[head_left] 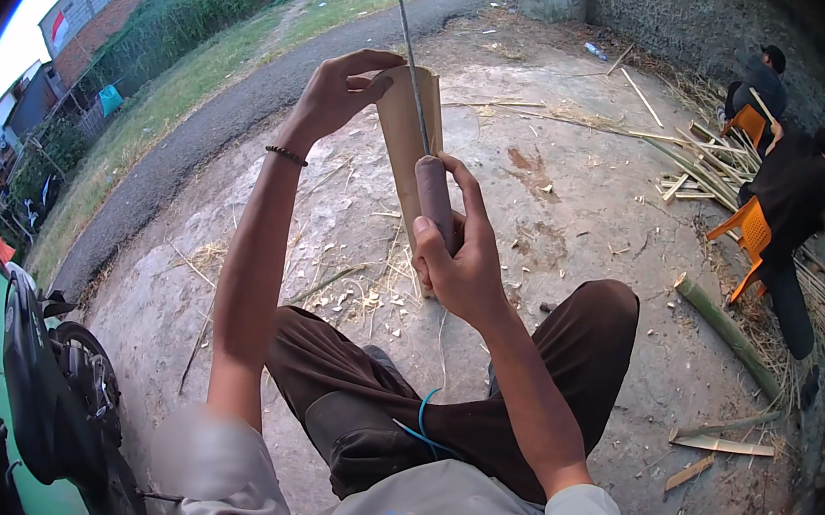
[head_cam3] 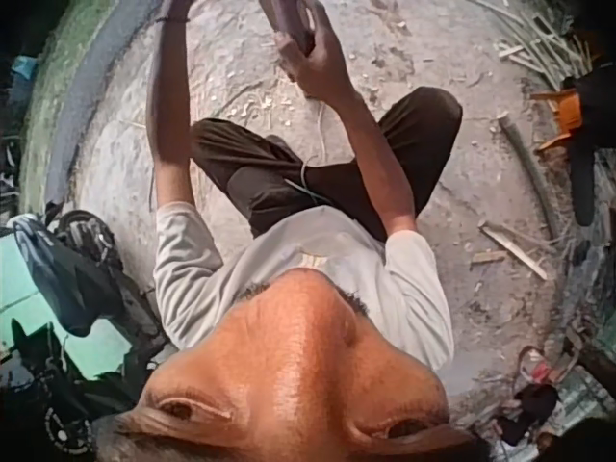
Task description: The person splits a bamboo segment using a large knife and a hammer, then peels and smooths the inner nodes and edges.
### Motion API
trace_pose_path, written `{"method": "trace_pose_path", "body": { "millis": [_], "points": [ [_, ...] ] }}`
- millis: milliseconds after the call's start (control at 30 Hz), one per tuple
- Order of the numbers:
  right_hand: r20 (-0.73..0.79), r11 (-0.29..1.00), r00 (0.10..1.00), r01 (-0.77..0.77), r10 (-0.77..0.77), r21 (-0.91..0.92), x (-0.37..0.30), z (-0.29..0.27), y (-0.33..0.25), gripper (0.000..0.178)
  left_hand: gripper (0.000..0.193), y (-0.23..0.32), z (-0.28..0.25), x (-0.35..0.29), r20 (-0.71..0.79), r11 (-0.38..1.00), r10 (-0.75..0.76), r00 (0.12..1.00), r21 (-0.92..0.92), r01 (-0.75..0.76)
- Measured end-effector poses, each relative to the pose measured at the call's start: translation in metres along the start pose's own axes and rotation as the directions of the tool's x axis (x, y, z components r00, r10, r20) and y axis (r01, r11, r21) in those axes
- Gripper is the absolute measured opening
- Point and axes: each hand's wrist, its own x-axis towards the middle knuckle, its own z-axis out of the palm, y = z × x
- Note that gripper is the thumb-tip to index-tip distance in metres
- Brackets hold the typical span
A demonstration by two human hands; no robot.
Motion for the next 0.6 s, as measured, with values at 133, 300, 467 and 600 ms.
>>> {"method": "trace_pose_path", "body": {
  "millis": [133,300,467,600],
  "points": [
    [0.040,0.993,0.996,-0.083,0.080,0.088,-0.001,-0.005,-0.006,0.067,0.029,-0.007,-0.003,-0.007,-0.044,0.996,-0.022,0.999,-0.085,0.018],
    [0.043,0.987,0.995,-0.092,0.088,0.130,-0.001,-0.006,-0.010,0.069,0.029,-0.012,-0.004,-0.004,-0.046,0.990,-0.060,0.997,-0.132,0.054],
    [0.008,0.987,0.998,-0.058,0.058,0.150,-0.003,-0.005,-0.005,0.068,0.036,-0.010,0.002,-0.002,-0.024,0.988,-0.045,0.999,-0.148,0.041],
    [-0.066,0.999,0.997,0.036,-0.033,0.041,-0.002,0.000,0.010,0.065,0.049,0.001,0.018,-0.005,-0.042,0.999,-0.019,0.999,0.032,0.020]
  ]
}}
